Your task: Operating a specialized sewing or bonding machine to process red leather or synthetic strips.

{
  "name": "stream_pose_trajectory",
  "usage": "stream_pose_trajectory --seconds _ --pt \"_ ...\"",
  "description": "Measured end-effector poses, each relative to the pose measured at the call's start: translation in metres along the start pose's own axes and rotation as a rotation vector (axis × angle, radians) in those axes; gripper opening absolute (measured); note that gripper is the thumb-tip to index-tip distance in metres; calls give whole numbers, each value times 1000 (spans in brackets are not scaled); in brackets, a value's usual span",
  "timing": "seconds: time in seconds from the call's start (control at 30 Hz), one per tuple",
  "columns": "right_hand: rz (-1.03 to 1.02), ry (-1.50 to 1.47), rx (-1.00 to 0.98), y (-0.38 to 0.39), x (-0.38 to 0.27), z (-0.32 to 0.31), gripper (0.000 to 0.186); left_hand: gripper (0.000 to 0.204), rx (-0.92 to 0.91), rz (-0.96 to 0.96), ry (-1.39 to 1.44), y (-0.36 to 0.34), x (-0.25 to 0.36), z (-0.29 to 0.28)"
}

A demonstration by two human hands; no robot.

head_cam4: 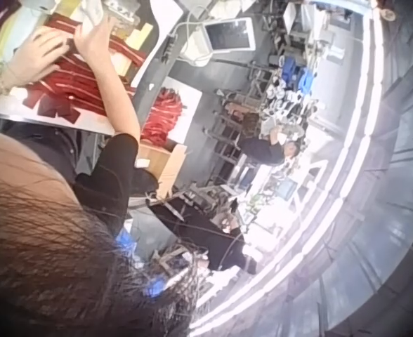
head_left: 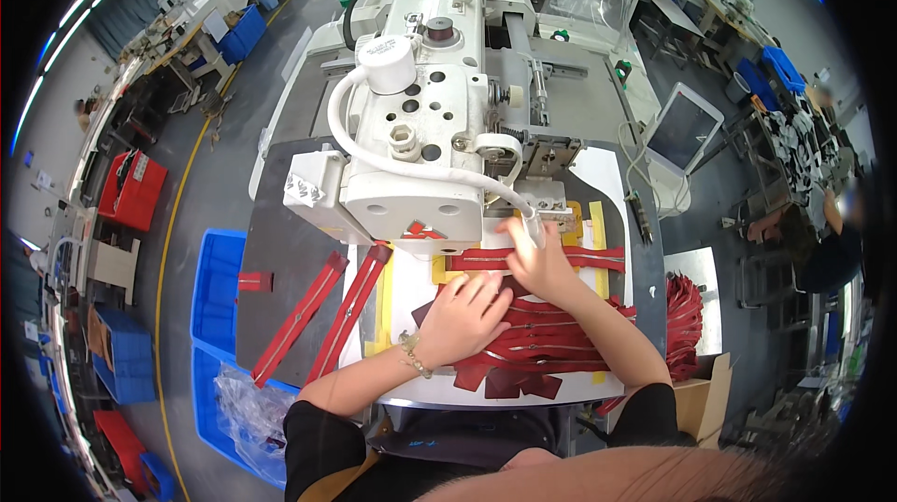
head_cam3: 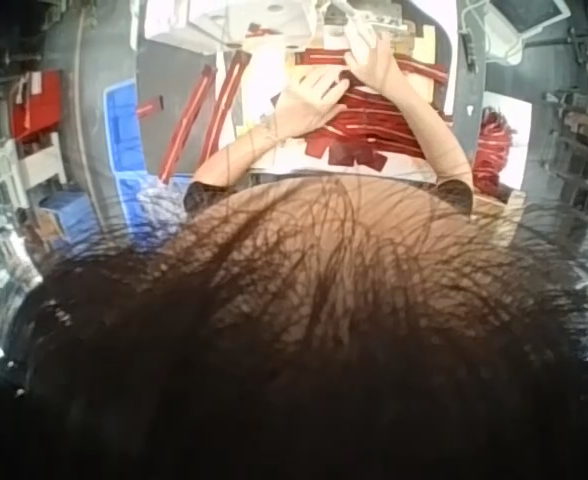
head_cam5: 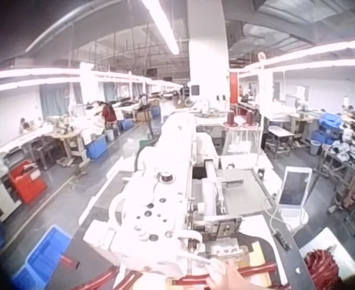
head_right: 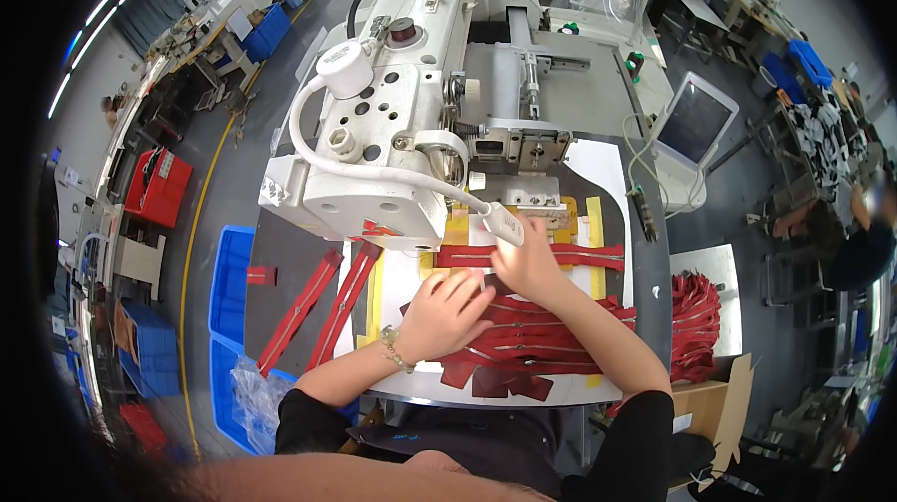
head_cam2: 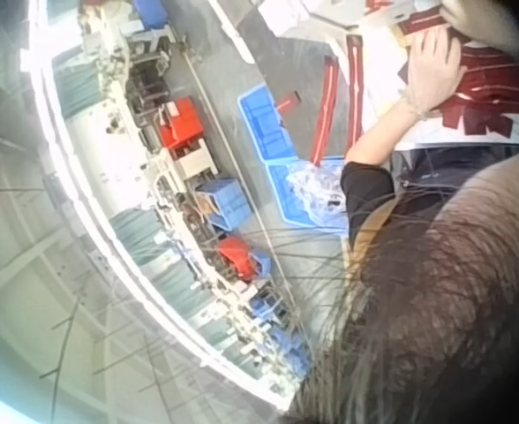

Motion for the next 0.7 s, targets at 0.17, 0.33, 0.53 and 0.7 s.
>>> stream_pose_trajectory --seconds 0.17,0.33,0.53,0.7 --pt "10 -467 113 -17 24 32 42 24 190 545 -44 9 6 -19" --pt "251 -971 -165 -4 3 19 32 25 165 621 -121 27 -20 -40" --pt "-193 -203 -5 12 -6 -4 21 40 38 178 -1 15 -16 -22" --pt "-231 -43 -116 22 -6 2 29 51 -27 95 63 20 -19 -4"
Point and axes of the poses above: each hand's wrist, its own y-axis away from the middle knuckle, its own z-axis out of the palm, x = y × z, the point moved 5 cm from there along -y, towards the middle knuckle, and after that the axes turned 3 degrees about z, right-handed, at the moved point
